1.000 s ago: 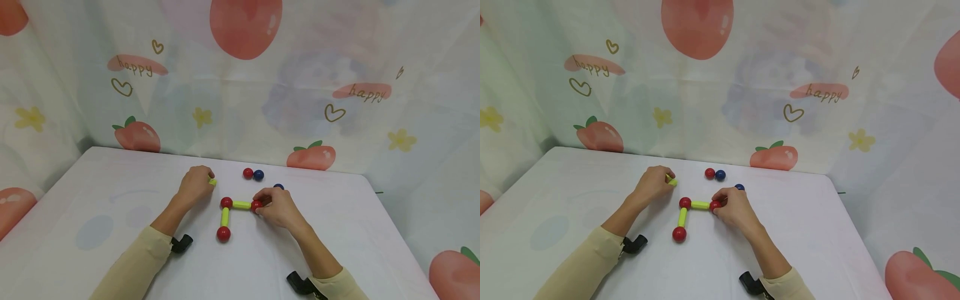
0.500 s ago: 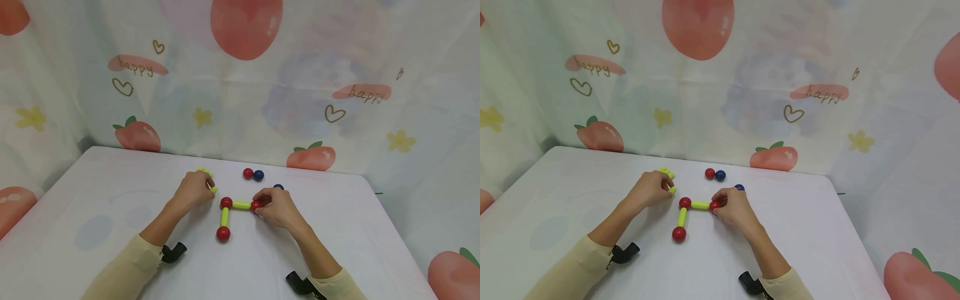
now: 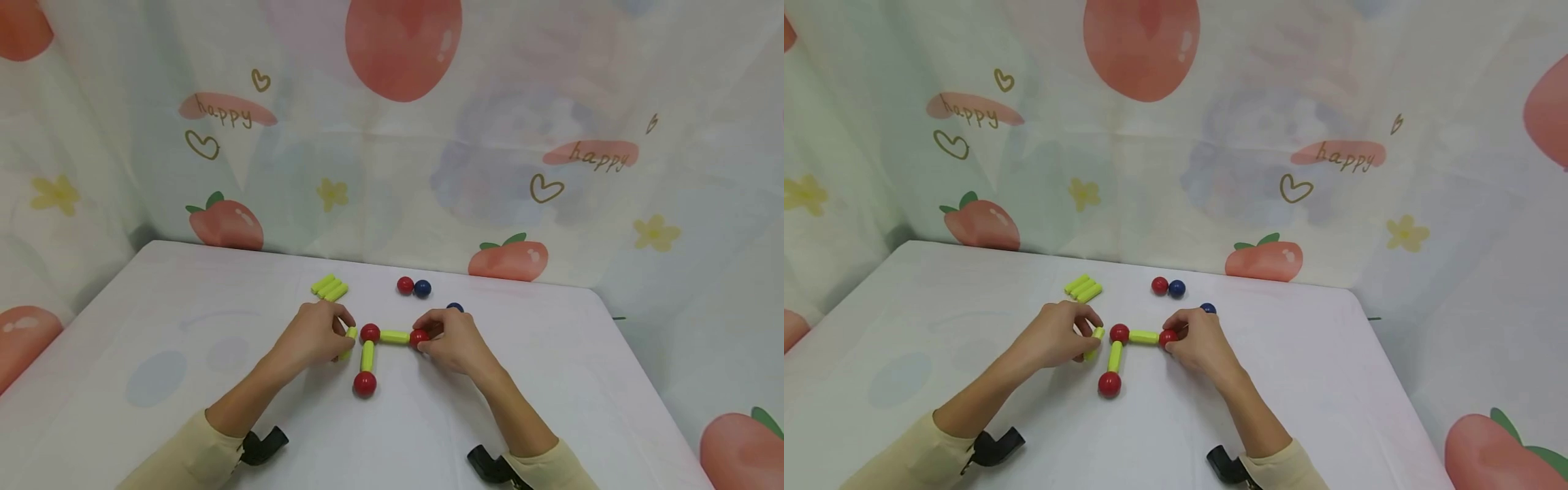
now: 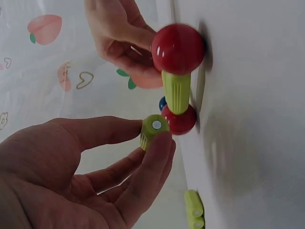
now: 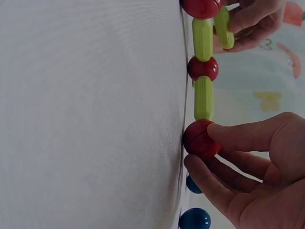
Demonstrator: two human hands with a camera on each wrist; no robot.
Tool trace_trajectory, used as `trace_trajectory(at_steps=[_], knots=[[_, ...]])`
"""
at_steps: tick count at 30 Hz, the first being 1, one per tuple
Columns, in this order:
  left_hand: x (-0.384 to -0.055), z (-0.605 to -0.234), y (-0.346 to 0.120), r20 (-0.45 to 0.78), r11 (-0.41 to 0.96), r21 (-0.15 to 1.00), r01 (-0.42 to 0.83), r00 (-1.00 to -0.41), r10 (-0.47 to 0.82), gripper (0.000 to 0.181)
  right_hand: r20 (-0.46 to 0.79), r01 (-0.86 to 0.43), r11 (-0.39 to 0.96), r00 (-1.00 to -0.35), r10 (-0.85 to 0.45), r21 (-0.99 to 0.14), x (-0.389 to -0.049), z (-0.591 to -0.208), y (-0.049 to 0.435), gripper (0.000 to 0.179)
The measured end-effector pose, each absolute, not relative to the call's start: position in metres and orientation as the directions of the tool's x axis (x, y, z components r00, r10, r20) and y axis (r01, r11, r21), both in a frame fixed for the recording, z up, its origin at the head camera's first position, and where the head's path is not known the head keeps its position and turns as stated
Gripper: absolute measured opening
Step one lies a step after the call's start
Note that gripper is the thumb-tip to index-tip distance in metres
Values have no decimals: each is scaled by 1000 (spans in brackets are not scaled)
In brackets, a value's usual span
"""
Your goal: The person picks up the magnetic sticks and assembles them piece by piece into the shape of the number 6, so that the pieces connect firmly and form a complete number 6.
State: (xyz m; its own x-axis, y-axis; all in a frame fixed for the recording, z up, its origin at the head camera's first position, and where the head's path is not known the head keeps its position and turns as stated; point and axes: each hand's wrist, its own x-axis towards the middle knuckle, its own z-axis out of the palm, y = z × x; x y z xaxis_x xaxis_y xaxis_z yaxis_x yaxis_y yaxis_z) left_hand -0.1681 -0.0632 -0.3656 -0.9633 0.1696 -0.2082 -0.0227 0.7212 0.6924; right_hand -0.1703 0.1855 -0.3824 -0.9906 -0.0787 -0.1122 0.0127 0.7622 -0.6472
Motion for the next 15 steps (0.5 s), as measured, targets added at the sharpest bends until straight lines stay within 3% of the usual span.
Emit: trace_trajectory(at_steps=[15], knots=[[-132, -363, -62, -253, 618, 785, -45, -934, 253, 29, -115, 18, 765, -991, -74, -643, -170, -382, 184, 24]])
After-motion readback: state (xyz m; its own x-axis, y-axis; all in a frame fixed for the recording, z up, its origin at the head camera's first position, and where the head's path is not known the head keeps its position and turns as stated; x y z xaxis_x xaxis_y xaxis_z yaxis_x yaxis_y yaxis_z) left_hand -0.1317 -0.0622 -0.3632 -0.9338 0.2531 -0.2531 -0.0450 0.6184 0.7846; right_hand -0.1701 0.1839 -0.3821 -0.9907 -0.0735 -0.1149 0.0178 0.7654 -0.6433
